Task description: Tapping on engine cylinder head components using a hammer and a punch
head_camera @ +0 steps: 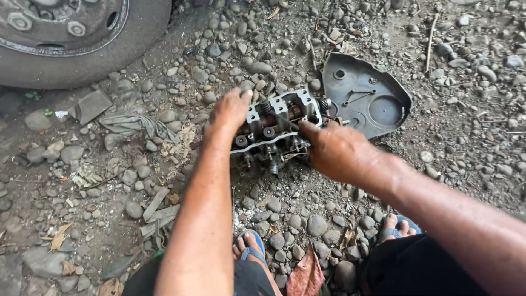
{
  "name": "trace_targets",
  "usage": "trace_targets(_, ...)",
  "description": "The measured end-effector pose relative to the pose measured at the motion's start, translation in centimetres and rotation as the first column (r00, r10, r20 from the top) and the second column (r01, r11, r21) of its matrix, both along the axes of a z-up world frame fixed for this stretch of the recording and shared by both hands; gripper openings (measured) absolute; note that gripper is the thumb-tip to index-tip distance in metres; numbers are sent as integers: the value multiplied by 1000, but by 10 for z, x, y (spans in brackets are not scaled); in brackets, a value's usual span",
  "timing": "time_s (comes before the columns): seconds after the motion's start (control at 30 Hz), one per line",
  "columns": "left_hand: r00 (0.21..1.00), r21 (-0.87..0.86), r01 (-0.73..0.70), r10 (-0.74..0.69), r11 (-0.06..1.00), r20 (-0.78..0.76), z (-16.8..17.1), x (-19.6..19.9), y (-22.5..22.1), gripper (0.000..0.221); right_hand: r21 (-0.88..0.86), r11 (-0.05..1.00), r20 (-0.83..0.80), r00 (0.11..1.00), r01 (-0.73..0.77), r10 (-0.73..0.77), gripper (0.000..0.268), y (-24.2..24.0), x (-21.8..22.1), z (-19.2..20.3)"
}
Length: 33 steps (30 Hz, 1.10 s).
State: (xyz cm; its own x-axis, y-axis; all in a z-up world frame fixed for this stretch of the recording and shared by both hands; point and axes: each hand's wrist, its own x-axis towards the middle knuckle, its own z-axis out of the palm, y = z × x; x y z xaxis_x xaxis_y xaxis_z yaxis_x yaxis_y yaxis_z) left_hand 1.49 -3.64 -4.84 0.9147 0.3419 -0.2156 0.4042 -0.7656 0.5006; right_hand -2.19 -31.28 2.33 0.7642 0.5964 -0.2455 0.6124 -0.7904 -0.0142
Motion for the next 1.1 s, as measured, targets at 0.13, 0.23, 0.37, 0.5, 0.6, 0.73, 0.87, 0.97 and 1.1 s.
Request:
trace_targets(0.13,993,150,-81,93,985,-77,-22,0,-18,59,90,984,-231,964,153,-129,60,-1,-28,-12)
trace_targets(0.23,992,199,-86,102,976,-70,-27,0,-15,55,113,973,-296,941,203,-162,63,-9,-39,-33)
trace_targets(0.37,994,175,-82,93,981,-54,-44,-4,-6,56,173,942,-375,904,287,-206,67,-2,-43,-10)
trace_targets(0.5,995,125,-73,80,989,-53,-30,-9,-4,54,197,939,-392,901,281,-187,64,0,-42,-19)
trace_targets(0.6,995,111,-75,81,991,-52,-20,-17,-7,54,193,939,-368,909,283,-198,61,6,-46,-18)
trace_targets(0.73,995,112,-85,90,990,-43,-26,-11,-4,51,156,948,-354,912,277,-208,65,10,-43,-23)
trace_targets(0.87,994,99,-105,108,990,-27,-24,-9,-4,48,139,943,-386,893,303,-231,70,20,-39,-20)
trace_targets(0.97,995,106,-101,103,989,-6,-28,-5,-3,48,125,936,-391,884,328,-257,68,26,-44,-7)
trace_targets(1.1,995,107,-96,97,990,-5,-31,-7,-1,48,135,911,-467,836,389,-288,67,30,-55,-5)
